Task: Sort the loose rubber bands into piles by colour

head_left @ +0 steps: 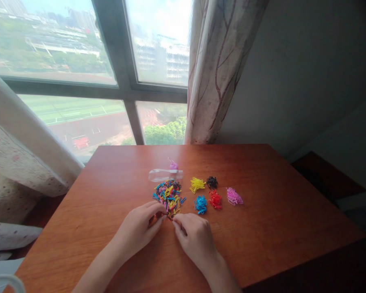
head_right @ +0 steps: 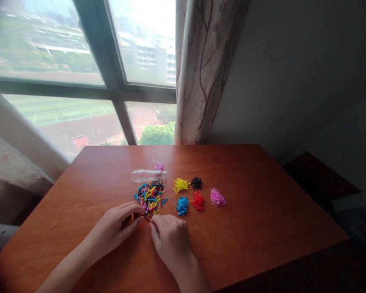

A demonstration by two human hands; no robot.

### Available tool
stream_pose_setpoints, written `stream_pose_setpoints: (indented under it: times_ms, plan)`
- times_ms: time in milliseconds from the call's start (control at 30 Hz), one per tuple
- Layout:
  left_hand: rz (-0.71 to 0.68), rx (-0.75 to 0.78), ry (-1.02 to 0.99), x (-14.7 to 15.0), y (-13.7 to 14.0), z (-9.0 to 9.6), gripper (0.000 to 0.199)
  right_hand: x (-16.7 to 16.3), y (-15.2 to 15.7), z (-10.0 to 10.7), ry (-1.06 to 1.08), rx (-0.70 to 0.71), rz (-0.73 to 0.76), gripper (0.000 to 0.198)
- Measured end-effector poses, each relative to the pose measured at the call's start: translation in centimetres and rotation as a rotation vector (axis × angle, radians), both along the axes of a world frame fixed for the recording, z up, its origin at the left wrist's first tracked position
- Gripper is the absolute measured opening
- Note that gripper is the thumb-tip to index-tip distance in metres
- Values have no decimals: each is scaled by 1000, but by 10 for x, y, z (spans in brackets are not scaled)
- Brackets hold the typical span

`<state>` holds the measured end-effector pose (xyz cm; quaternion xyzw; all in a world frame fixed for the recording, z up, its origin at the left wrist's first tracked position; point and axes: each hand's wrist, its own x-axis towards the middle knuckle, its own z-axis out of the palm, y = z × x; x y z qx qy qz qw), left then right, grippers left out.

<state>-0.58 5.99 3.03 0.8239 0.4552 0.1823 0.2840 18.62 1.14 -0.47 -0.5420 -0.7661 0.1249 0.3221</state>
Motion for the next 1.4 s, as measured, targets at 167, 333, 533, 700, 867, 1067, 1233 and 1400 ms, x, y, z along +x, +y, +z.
stream_pose_setpoints:
  times_ms: [167, 333, 533, 700, 867, 1067, 1233, 1400]
  plan:
    - [19, -40, -36, -6, 3, 2, 20, 4, -3, 0, 44, -15, -57, 17]
    - [26, -53, -1, -14, 6, -1, 20, 21, -8, 1, 82, 47, -127, 20]
    - [51, -17, 62, -17, 8, -3, 20, 69, -7, -2, 80, 94, -316, 26]
    - [60, 23, 67, -14, 7, -3, 19, 105, -2, -8, -3, 125, -436, 30]
    - [75, 64, 67, -10, 6, -3, 19, 115, 0, -12, -58, 108, -425, 30]
    - [50, 98, 99, 0, 1, -3, 21, 114, -1, -12, -76, 106, -420, 29]
    - [-16, 114, 197, 16, -6, -5, 23, 97, -1, -5, -31, 116, -403, 29]
    - [11, 166, 297, 20, 0, -1, 23, 68, -2, -3, 36, 95, -290, 25]
